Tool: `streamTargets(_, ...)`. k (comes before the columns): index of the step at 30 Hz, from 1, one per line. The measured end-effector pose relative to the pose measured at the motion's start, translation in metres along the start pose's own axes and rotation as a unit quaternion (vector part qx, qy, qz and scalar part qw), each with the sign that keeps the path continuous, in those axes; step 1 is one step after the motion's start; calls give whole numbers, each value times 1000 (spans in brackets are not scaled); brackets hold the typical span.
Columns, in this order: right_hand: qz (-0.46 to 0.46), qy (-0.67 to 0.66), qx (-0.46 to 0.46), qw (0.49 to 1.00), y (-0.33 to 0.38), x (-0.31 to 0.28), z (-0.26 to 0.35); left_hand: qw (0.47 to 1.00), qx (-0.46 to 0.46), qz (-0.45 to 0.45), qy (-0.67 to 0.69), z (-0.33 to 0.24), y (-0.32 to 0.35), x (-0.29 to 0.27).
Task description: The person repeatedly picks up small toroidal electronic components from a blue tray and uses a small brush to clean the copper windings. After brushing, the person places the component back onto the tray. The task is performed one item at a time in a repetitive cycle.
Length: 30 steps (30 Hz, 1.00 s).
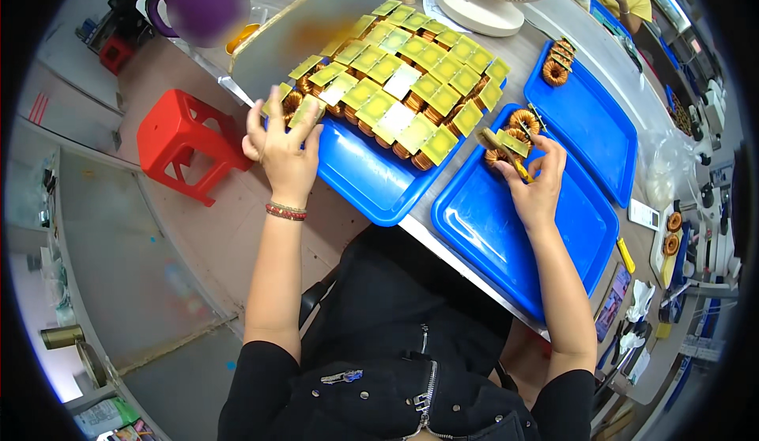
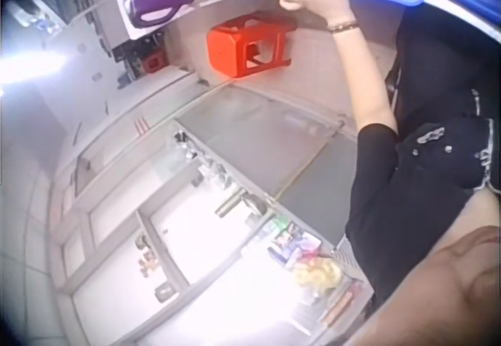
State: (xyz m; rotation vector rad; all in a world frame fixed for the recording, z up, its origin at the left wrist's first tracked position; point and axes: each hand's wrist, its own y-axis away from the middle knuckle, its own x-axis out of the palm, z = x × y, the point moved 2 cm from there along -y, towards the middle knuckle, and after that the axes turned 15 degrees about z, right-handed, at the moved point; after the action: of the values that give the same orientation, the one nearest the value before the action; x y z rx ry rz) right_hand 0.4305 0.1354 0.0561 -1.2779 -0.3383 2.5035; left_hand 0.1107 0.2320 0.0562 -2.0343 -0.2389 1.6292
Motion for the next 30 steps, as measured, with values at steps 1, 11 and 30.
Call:
streamTargets(1,-6,-2,5,1000,1,-1,-1,999,25,6,34,4,0,6)
streamTargets(11,-22,-125,-72,989,39,-42,59,886,120,48,445,-46,45,-51)
streamTargets(30,209,-603,11,770,184,-27,99,394,-69,442,803,-135,127,-109)
